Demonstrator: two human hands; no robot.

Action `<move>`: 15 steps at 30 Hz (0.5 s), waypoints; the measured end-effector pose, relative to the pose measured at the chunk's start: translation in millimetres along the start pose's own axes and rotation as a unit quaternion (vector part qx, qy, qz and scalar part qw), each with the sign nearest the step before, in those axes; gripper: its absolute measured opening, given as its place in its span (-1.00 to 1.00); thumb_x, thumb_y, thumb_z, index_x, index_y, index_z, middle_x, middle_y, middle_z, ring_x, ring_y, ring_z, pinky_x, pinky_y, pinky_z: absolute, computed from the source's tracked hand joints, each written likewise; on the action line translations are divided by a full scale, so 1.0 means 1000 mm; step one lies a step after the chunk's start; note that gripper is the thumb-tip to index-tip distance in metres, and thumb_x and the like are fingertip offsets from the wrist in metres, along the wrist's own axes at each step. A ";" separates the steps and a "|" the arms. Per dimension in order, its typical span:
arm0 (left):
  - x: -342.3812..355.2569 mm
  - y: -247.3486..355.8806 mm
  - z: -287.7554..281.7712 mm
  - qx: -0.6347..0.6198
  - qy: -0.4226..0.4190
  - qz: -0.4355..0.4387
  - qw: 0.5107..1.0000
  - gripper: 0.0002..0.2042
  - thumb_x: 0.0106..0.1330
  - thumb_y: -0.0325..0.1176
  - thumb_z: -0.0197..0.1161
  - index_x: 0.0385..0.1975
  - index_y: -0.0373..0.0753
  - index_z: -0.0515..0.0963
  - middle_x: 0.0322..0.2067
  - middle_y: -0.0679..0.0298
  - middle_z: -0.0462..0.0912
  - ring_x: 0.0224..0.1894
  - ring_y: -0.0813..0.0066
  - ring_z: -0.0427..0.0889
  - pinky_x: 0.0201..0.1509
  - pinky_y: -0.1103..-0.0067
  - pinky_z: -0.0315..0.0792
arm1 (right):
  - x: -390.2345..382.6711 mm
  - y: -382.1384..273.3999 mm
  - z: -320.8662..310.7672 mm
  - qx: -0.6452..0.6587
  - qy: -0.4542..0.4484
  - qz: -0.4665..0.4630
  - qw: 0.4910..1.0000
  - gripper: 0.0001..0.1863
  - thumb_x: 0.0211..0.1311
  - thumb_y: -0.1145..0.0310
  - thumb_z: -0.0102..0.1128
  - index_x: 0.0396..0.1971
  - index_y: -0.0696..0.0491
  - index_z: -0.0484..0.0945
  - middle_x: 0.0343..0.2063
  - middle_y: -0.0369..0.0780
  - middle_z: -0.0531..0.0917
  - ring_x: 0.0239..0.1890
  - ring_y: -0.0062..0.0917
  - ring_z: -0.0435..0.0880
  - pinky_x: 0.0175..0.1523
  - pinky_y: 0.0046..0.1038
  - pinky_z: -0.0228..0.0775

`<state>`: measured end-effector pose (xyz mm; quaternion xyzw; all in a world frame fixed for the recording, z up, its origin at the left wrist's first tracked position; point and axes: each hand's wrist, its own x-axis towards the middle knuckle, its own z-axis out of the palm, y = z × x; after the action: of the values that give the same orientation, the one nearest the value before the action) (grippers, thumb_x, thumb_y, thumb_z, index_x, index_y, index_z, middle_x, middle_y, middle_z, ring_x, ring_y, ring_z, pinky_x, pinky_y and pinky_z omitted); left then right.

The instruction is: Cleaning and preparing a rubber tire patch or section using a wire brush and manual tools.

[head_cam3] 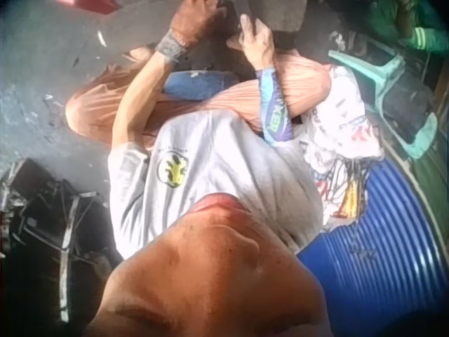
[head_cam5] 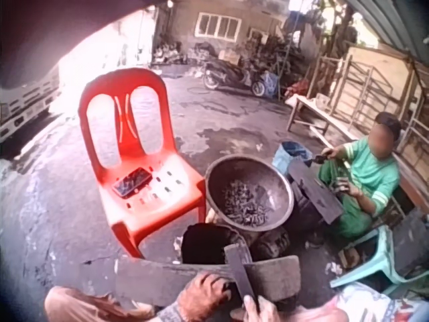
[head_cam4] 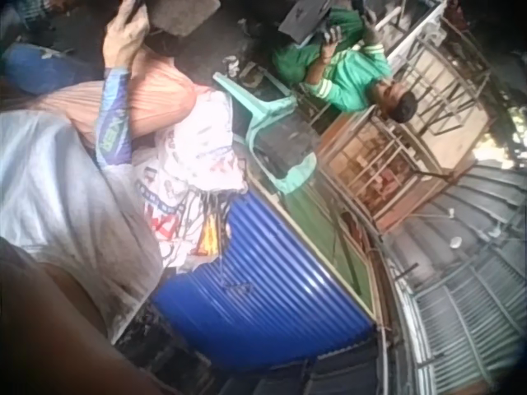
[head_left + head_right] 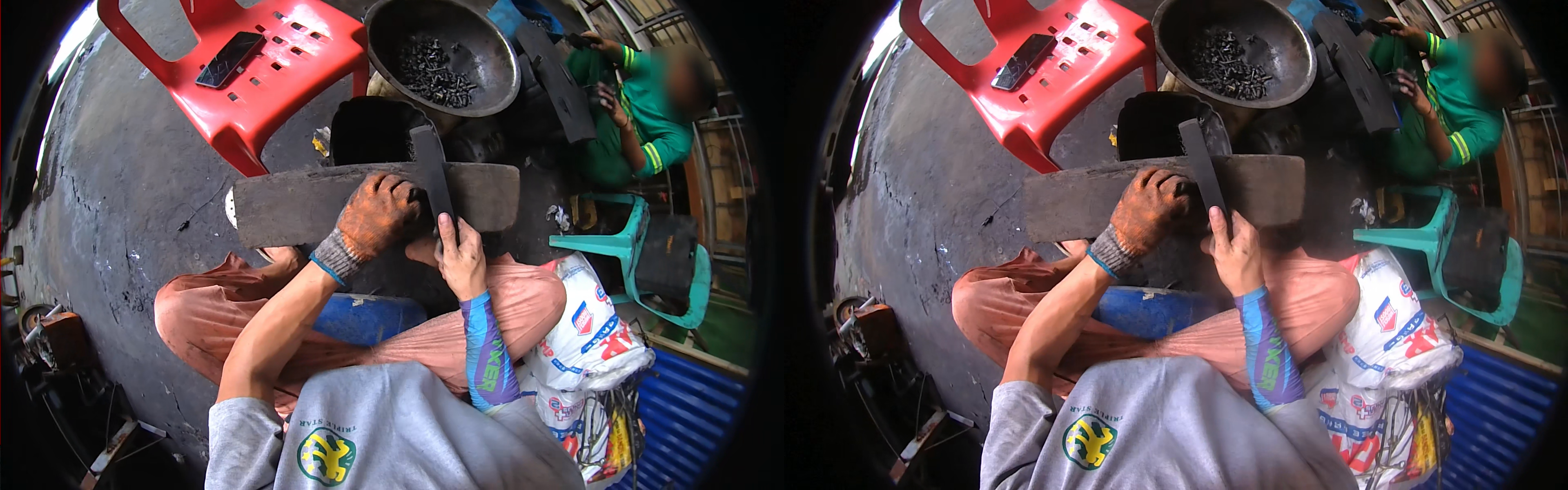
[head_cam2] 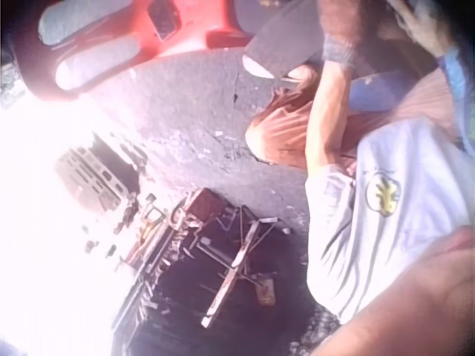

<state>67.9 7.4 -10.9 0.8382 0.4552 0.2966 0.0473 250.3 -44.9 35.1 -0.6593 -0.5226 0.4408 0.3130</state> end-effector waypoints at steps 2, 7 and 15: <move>0.003 0.005 0.000 0.004 0.012 -0.005 1.000 -0.76 0.24 -0.22 0.28 -0.22 -0.24 0.67 -0.13 0.16 0.68 0.04 0.17 0.60 0.21 0.31 0.50 | -0.010 0.022 -0.003 -0.019 0.015 -0.056 0.998 -0.48 0.48 -0.08 0.08 -0.39 0.15 0.48 -0.75 -0.30 0.40 -0.76 -0.60 0.37 -0.57 -0.49 0.22; 0.000 0.002 0.005 0.005 0.003 0.001 1.000 -0.80 0.17 -0.28 0.31 -0.26 -0.21 0.66 -0.05 0.21 0.65 0.07 0.15 0.58 0.25 0.26 0.45 | -0.047 0.032 -0.014 0.059 0.003 0.007 0.998 -0.48 0.48 -0.15 0.05 -0.40 0.07 0.44 -0.74 -0.38 0.34 -0.82 -0.72 0.25 -0.71 -0.63 0.02; 0.004 0.000 0.011 0.006 0.002 0.053 0.999 -0.80 0.17 -0.27 0.29 -0.26 -0.18 0.66 -0.05 0.22 0.65 0.09 0.22 0.57 0.27 0.25 0.41 | 0.008 0.029 0.004 -0.162 0.113 -0.199 0.960 -0.56 0.48 0.09 0.11 -0.45 0.18 0.56 -0.74 -0.14 0.48 -0.66 -0.29 0.53 -0.38 -0.20 0.44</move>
<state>75.6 12.8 -18.2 0.8608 0.4121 0.2975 0.0263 259.3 -44.4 6.0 -0.6292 -0.6691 0.2018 0.3402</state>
